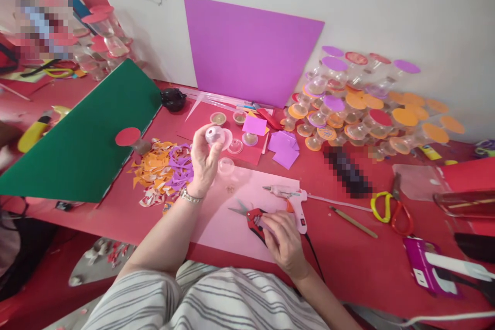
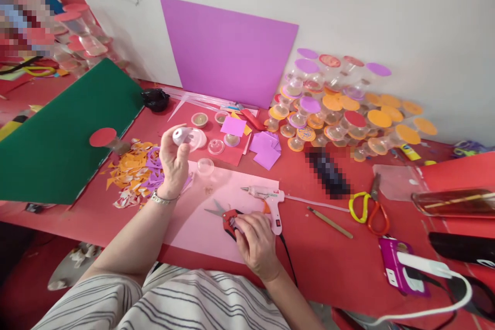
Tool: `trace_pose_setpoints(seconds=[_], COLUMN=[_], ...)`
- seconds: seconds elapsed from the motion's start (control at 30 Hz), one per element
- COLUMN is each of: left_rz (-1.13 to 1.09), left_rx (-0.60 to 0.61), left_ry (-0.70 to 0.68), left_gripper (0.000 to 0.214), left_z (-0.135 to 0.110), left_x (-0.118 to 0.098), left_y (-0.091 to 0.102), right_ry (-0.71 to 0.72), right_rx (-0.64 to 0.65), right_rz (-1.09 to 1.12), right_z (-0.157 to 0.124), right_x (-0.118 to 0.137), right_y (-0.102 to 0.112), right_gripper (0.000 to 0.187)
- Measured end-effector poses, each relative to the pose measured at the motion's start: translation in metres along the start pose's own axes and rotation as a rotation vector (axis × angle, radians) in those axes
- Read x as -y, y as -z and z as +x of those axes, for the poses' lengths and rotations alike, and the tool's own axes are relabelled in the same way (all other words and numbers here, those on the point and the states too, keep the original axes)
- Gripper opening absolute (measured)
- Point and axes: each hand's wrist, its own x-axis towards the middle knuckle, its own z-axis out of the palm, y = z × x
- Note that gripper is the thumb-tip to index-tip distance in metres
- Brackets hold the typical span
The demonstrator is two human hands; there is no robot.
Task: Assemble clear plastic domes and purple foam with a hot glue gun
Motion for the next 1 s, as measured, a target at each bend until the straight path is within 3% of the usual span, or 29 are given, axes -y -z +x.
trace_pose_setpoints(seconds=[0.23,0.37,0.53,0.63,0.83,1.0], left_rz=[0.118,0.193,0.359,0.464,0.659,0.723], left_rx=[-0.168,-0.027,0.101,0.156,0.394,0.448], left_ry=[0.13,0.232,0.2,0.215,0.266,0.272], left_gripper=[0.049,0.045,0.043,0.042,0.043,0.039], left_z=[0.018,0.021,0.022,0.026,0.029,0.024], left_x=[0.021,0.034,0.04,0.039,0.032,0.027], left_y=[0.019,0.025,0.026,0.024,0.017,0.015], right_ry=[-0.004,-0.003,-0.004,-0.005,-0.003,-0.037], right_rx=[-0.016,-0.039,-0.054,-0.053,-0.033,-0.007], right_rz=[0.034,0.028,-0.015,-0.05,-0.053,-0.077], right_z=[0.004,0.005,0.005,0.004,0.003,-0.002], right_x=[0.001,0.001,0.001,0.001,0.0,-0.001], right_y=[0.002,0.001,-0.001,-0.002,-0.002,-0.002], right_gripper=[0.03,0.027,0.029,0.029,0.029,0.031])
